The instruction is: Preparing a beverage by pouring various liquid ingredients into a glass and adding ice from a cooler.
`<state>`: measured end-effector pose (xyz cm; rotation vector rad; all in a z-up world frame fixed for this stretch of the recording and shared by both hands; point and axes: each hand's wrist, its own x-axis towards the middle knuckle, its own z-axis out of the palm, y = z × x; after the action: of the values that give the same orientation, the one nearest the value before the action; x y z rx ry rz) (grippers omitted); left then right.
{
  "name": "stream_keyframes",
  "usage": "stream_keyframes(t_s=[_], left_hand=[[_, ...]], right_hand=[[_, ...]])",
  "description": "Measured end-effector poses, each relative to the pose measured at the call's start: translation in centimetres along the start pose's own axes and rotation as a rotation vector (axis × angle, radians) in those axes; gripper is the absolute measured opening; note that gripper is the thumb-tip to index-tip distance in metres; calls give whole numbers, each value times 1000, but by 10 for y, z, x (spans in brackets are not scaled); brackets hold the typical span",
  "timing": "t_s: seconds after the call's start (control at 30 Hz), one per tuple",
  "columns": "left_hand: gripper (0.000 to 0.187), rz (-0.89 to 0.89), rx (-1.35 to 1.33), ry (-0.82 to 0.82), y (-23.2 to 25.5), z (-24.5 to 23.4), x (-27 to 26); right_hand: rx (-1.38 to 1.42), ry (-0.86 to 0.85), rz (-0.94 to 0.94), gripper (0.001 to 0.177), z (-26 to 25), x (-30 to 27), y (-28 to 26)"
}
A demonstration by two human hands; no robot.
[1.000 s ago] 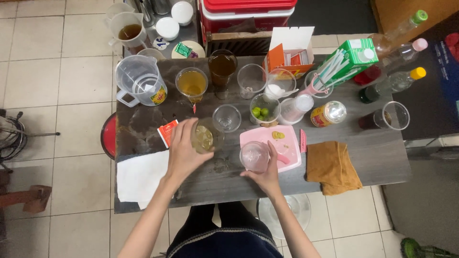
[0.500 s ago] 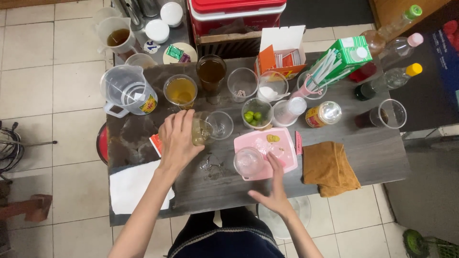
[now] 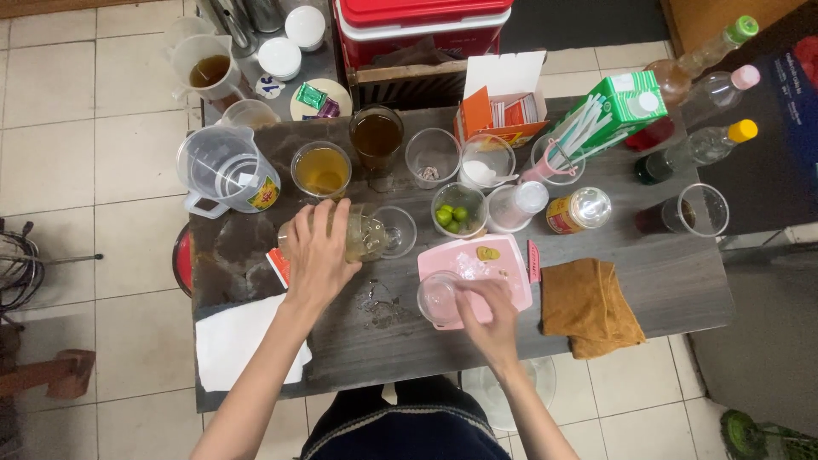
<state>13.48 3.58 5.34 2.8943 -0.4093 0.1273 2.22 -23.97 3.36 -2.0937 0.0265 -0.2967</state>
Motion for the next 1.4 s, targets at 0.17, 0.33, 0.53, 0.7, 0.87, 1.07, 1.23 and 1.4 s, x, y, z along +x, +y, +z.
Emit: stream_keyframes(t_s=[0.17, 0.33, 0.53, 0.7, 0.87, 1.07, 1.23, 1.4], left_hand=[[100, 0, -6, -18, 2, -4, 2], [99, 26, 23, -3, 2, -2, 6], [101, 56, 62, -10, -1, 6, 9], [108, 119, 138, -6, 2, 2, 8], [107, 141, 173, 3, 3, -2, 9], [109, 151, 184, -11, 4, -2, 9], [107, 160, 202, -30, 5, -6, 11], [105, 169, 216, -46, 6, -7, 15]], right_hand=[[-87, -66, 87, 16, 42, 35, -1], [-215, -257, 200, 34, 66, 67, -10], [-182, -312, 359, 39, 82, 77, -17], [-148, -329, 415, 37, 81, 82, -25], [-139, -307, 418, 36, 81, 82, -34], [-115, -298, 449, 35, 77, 80, -38], [-99, -299, 465, 34, 77, 82, -45], [-70, -304, 504, 34, 74, 82, -46]])
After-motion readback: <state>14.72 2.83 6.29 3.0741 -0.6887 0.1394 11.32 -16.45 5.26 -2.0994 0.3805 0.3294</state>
